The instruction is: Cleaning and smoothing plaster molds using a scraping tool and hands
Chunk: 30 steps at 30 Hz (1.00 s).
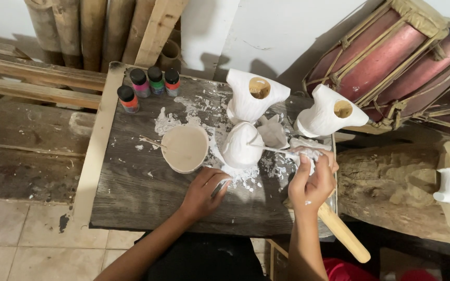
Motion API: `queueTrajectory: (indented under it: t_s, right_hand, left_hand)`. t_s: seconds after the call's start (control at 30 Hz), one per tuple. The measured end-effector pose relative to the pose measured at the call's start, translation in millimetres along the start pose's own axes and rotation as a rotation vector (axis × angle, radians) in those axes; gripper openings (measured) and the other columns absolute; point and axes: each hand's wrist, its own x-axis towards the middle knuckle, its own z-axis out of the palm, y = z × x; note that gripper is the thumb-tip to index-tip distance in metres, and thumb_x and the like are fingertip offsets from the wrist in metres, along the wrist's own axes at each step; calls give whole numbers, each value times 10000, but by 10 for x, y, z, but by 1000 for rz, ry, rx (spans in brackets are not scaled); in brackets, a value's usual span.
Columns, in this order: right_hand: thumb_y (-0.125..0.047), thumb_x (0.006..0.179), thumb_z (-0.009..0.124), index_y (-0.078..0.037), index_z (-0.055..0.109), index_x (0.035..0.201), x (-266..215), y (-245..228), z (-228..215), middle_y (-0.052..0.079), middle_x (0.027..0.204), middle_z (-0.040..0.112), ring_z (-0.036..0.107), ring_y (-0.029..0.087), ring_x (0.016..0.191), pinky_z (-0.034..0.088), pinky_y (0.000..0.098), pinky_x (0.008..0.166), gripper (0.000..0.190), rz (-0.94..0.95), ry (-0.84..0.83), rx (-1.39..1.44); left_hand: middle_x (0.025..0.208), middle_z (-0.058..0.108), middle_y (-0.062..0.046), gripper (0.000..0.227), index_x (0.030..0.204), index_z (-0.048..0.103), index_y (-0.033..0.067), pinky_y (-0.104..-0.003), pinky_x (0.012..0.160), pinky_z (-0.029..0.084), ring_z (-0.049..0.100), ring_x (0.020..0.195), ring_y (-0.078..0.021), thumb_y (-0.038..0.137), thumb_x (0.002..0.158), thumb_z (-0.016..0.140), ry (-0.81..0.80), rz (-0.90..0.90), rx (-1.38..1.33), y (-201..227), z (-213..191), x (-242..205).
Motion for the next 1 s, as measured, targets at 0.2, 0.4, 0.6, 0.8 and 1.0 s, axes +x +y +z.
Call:
queueTrajectory:
  t_s: [0.2, 0.4, 0.6, 0.8, 1.0]
  right_hand:
    - [-85, 1069, 620, -23, 647, 927, 82, 190, 165, 71, 783, 585, 582, 270, 798, 341, 339, 909, 157, -49, 13, 28]
    - [-89, 1055, 621, -22, 663, 922, -40, 187, 20, 90, 797, 625, 630, 298, 830, 350, 331, 917, 155, -58, -59, -11]
    - [-91, 1054, 618, -20, 652, 926, 235, -332, 85, 103, 820, 630, 625, 308, 839, 364, 352, 926, 151, -65, -52, 6]
    - [-54, 1037, 617, -32, 687, 944, 391, -393, 242, 59, 807, 645, 618, 259, 828, 340, 358, 902, 119, -80, -39, 11]
    - [-95, 1047, 629, -48, 668, 908, 290, -348, 161, 51, 781, 639, 617, 265, 830, 342, 365, 894, 152, -95, -54, -4]
  left_hand:
    - [883, 673, -95, 99, 1015, 721, 73, -401, 735, 585, 698, 790, -315, 132, 969, 657, 0, 12, 22, 2, -4, -14]
    - [884, 666, -84, 111, 1021, 730, 79, -387, 727, 583, 690, 783, -298, 150, 970, 661, 22, 17, 23, -17, 4, -22]
    - [878, 661, -90, 127, 1020, 726, 82, -392, 718, 580, 682, 766, -302, 163, 990, 633, 22, 31, 31, -12, 12, -13]
    - [886, 676, -91, 90, 1006, 735, 81, -391, 722, 582, 692, 779, -305, 132, 954, 682, 23, 41, 21, -10, 6, -29]
    - [886, 689, -87, 79, 997, 741, 83, -389, 726, 586, 701, 780, -300, 115, 937, 702, 33, 36, 1, -78, 53, -96]
